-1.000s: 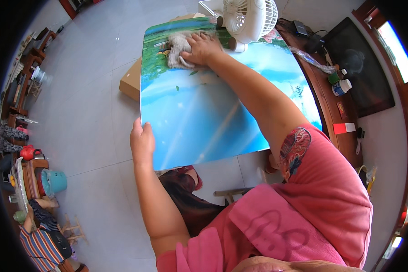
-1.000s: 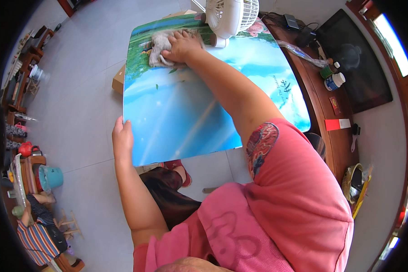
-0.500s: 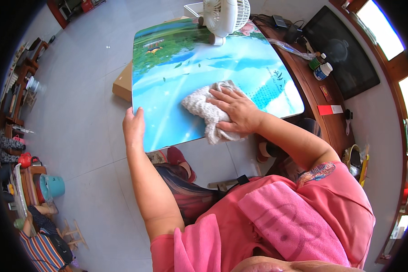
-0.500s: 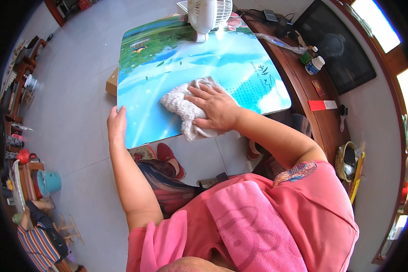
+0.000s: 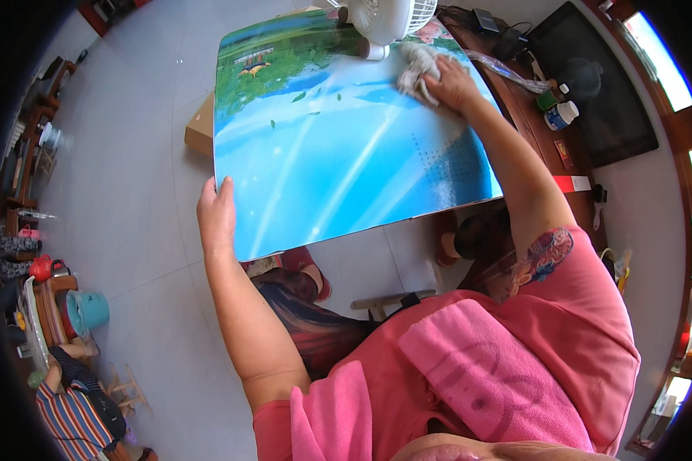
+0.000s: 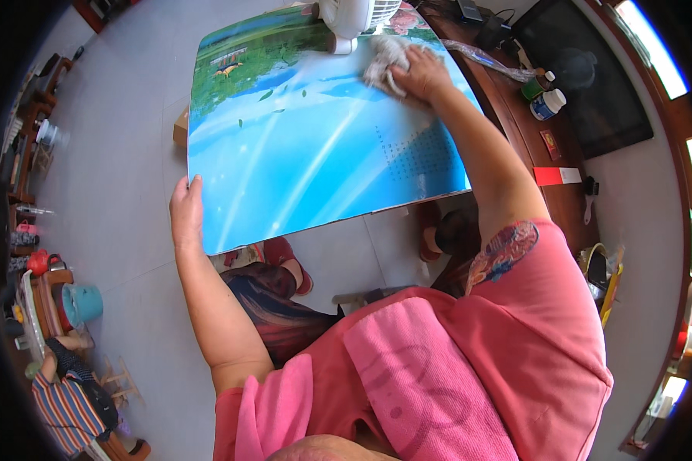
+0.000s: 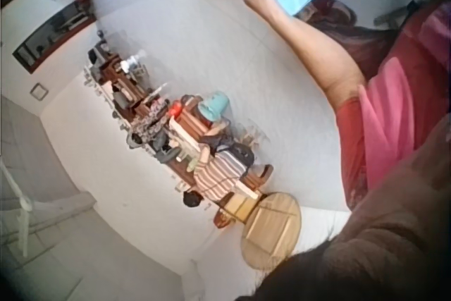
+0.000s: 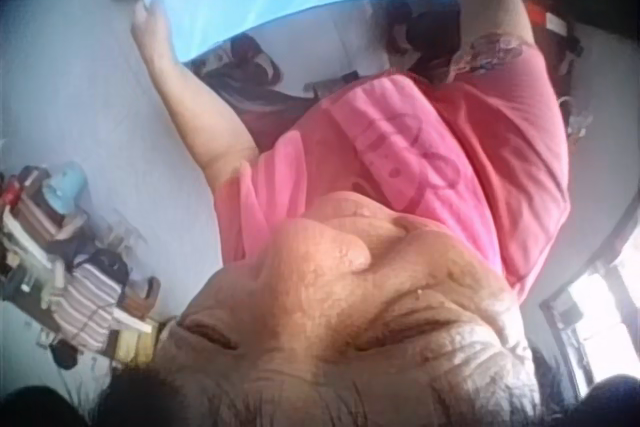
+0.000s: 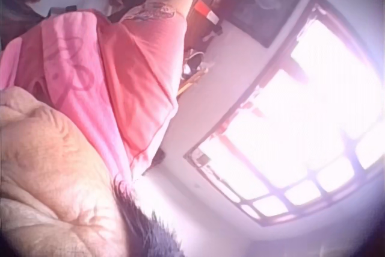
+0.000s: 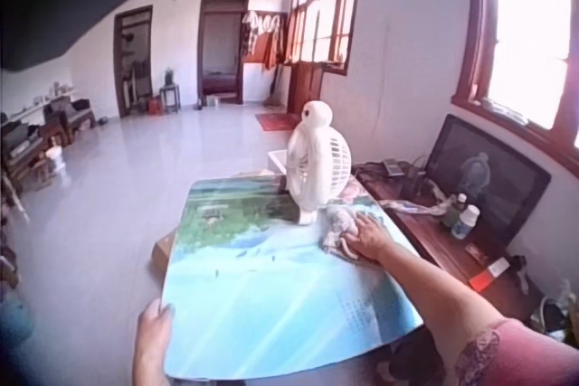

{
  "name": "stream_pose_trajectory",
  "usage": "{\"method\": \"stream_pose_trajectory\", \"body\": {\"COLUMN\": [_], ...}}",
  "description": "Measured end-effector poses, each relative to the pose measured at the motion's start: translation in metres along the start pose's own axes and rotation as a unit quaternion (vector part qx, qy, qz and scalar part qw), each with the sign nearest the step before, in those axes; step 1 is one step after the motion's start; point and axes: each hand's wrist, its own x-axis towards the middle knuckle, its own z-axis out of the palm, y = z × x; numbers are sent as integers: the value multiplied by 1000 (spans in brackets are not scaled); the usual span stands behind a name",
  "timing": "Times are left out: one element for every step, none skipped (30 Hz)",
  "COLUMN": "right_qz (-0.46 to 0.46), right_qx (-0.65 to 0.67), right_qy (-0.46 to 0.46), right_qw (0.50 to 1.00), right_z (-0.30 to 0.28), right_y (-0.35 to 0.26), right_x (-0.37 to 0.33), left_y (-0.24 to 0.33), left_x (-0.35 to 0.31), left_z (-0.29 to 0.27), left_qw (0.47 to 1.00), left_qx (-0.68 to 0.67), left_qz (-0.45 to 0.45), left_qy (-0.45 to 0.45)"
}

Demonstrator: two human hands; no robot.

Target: The person wipes a blue printed table surface with a cloth, moving a small white fan to reach underneath. They continue wiping the table and then clean the adjacent wooden cabinet surface.

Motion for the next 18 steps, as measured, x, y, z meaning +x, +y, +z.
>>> {"method": "stream_pose_trajectory", "body": {"right_qz": [17, 36, 54, 63, 74, 81, 84, 78, 72, 67, 52, 44, 28, 12, -3, -22, -47, -72], "right_qx": [2, 4, -4, -8, -13, -13, -4, -10, -15, -21, -14, -10, -12, -15, -6, 12, 15, 20], "right_qy": [-6, -12, -3, -2, -2, -2, -7, -11, -13, -14, -7, 9, 0, -10, 0, -4, -7, -9], "right_qw": [1000, 999, 999, 998, 997, 997, 996, 997, 997, 997, 999, 999, 1000, 1000, 1000, 1000, 999, 997], "right_z": [1, 2, 4, 6, 8, 7, 5, 4, 2, 0, 1, 2, -3, -7, -9, -17, -23, -28], "right_y": [4, 8, 8, 11, 13, 6, 0, -5, -7, -8, -11, -16, -27, -40, -49, -67, -76, -87], "right_x": [11, 21, 29, 31, 33, 33, 30, 23, 19, 14, 5, -7, -19, -32, -45, -60, -72, -83], "left_y": [-1, -1, 0, 1, 3, 5, 5, 2, 0, 0, -1, 1, 2, 1, 1, -2, -2, -2], "left_x": [0, 0, 0, 0, 0, -1, -1, -1, 1, 3, 4, 3, 2, 2, 3, 3, 6, 8], "left_z": [0, -1, -1, 0, 2, -1, -3, -2, 0, 1, 0, 2, 1, 1, 3, 1, 4, 5], "left_qw": [1000, 1000, 1000, 1000, 1000, 1000, 999, 999, 1000, 1000, 1000, 1000, 999, 999, 999, 998, 998, 998], "left_qx": [-1, 3, 5, 7, 17, 29, 42, 32, 21, 10, 16, 21, 27, 31, 33, 39, 41, 46], "left_qz": [1, 0, 2, 4, 5, 3, 2, 6, 13, 20, 21, 22, 23, 29, 39, 46, 44, 43], "left_qy": [0, 0, -2, -4, -5, -1, 1, -1, -4, -7, -6, -7, -4, 1, 4, 10, 3, -3]}}
